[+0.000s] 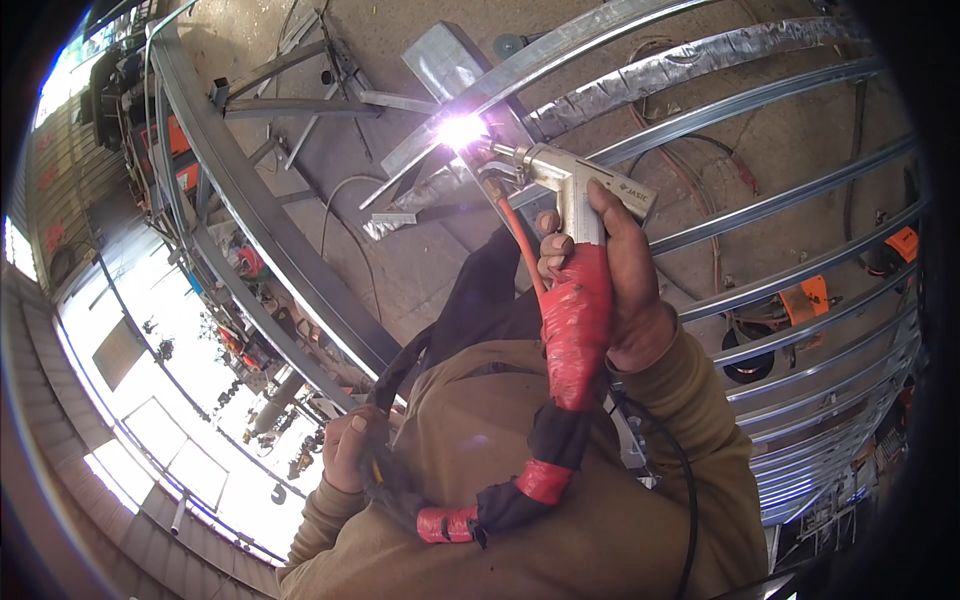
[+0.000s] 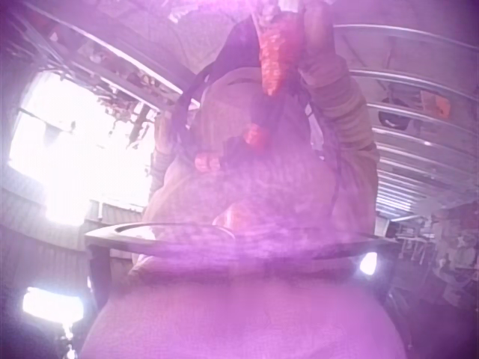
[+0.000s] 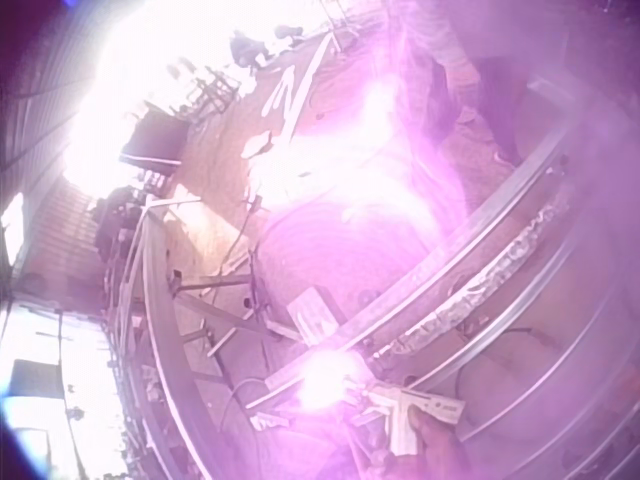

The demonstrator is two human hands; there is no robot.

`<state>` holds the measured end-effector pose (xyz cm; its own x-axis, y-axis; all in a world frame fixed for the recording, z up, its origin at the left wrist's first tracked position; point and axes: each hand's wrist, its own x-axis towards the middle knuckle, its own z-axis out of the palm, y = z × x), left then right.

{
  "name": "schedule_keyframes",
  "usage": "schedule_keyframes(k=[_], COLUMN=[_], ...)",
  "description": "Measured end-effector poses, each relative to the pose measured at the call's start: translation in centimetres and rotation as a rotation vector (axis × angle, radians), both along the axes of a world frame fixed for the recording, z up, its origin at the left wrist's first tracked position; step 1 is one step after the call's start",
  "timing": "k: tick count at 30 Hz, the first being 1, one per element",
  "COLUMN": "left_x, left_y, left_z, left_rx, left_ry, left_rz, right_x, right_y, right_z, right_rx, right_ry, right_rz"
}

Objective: The person welds multiple joints on a large metal frame using a handheld welding torch. They reposition the frame and move around the workshop to access different sections, then continue welding additional joints.

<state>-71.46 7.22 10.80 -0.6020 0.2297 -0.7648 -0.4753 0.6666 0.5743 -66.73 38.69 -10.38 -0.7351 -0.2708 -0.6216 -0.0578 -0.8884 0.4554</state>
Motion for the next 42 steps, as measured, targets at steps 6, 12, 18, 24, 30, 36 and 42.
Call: schedule_keyframes(k=[6, 12, 18, 24, 30, 36, 42], left_x=[0.0, -0.1, -0.2, -0.2, -0.2, 0.0, -0.1], left_y=[0.4, 0.3, 0.4, 0.7, 1.2, 1.1, -0.1], left_z=[0.1, 0.2, 0.4, 0.8, 0.6, 0.2, -0.1], left_rx=[0.000, 0.008, 0.013, -0.009, 0.007, -0.027, -0.117], left_ry=[0.026, 0.014, -0.018, -0.025, -0.028, -0.067, -0.023], left_rz=[-0.009, -0.034, -0.030, -0.007, 0.010, 0.068, 0.052], right_x=[-0.1, -0.1, 0.0, 0.1, 1.6, 1.3, 0.3], right_y=[-0.1, 0.1, -0.1, 0.3, 1.9, 1.4, 0.0], right_z=[0.3, 0.8, 0.8, 1.4, 3.3, 1.6, 0.0], right_rx=[0.021, 0.027, 0.046, 0.009, 0.118, 0.081, 0.035], right_ry=[-0.010, -0.014, -0.012, -0.022, -0.129, -0.141, -0.118], right_rz=[-0.026, -0.012, -0.012, 0.015, -0.019, -0.023, 0.041])
